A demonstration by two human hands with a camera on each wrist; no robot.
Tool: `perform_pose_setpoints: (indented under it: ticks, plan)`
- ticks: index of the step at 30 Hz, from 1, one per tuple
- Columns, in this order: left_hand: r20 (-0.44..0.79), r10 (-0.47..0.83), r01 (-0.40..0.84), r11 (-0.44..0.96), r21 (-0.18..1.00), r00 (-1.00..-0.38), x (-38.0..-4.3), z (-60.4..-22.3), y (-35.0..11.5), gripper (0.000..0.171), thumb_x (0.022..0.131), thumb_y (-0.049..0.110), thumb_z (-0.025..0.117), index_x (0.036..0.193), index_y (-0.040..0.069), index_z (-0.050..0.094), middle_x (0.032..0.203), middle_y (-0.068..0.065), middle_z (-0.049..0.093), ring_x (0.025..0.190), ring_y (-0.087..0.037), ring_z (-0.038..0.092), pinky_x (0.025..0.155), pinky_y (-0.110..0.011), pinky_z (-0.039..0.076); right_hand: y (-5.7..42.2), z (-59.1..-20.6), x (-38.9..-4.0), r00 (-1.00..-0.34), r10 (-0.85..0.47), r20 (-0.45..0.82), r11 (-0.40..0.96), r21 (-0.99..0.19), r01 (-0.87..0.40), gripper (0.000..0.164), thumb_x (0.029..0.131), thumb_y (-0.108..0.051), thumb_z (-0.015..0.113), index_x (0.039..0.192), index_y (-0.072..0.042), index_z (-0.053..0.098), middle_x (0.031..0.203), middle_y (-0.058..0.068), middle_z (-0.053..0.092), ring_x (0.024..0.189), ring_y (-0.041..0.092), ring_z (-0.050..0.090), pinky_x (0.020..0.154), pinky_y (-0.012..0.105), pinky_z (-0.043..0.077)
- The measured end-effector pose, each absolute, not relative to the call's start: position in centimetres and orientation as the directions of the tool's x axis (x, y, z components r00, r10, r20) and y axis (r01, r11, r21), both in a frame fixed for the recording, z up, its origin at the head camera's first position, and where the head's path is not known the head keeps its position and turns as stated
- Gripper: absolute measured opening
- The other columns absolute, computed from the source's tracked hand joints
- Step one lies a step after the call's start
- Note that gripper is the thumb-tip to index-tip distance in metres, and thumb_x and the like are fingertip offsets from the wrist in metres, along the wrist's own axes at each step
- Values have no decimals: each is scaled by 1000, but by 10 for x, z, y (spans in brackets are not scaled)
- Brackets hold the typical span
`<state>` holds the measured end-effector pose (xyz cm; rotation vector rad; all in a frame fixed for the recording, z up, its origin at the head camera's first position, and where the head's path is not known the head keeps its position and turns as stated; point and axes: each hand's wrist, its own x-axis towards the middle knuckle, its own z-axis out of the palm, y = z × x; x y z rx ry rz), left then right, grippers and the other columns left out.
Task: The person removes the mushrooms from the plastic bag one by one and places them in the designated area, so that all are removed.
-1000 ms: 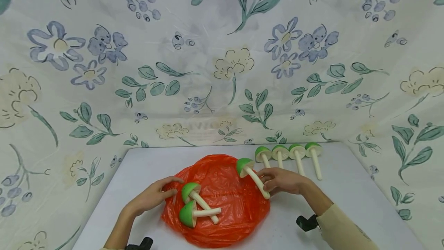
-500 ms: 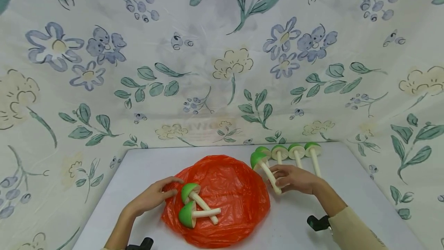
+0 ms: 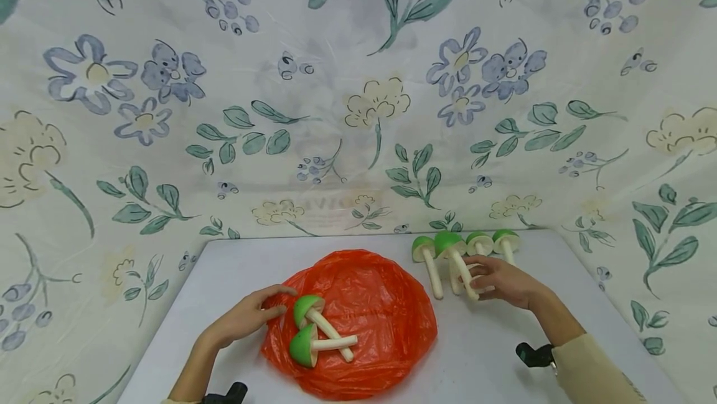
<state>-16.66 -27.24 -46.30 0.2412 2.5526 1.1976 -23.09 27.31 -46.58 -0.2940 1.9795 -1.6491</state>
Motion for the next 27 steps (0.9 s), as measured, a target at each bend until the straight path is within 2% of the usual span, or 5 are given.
perform_pose_setpoints:
  ticks: [5, 9, 21, 27]
  plan:
    - [-204, 282, 21, 632, 775, -937, -168, -465, -273, 30, 99, 27, 63, 129, 21, 64, 144, -12, 54, 130, -36, 47, 103, -61, 46, 287, -471, -232, -882, -403, -243, 224, -961, 162, 64, 97, -13, 65, 152, -1, 33, 140, 27, 51, 117, 28, 58, 94, 48, 53]
    - [-197, 303, 40, 628, 777, -932, -168, -465, -274, 30, 100, 28, 62, 129, 21, 64, 144, -12, 54, 132, -37, 46, 104, -62, 45, 299, -474, -231, -913, -344, -218, 234, -962, 142, 65, 97, -13, 64, 153, -2, 32, 142, 29, 49, 121, 31, 56, 95, 48, 53]
    - [-191, 313, 48, 620, 783, -930, -169, -465, -276, 32, 100, 30, 62, 130, 21, 63, 144, -12, 54, 132, -38, 46, 104, -62, 44, 325, -475, -229, -953, -257, -160, 234, -967, 100, 64, 100, -14, 60, 154, -2, 28, 140, 26, 48, 110, 19, 59, 89, 39, 54]
    - [-203, 300, 28, 618, 786, -932, -168, -467, -276, 31, 100, 27, 61, 130, 20, 63, 143, -11, 54, 133, -38, 45, 105, -63, 43, 335, -475, -226, -956, -254, -149, 232, -969, 89, 61, 100, -14, 60, 152, 0, 29, 140, 30, 48, 110, 22, 60, 90, 40, 55]
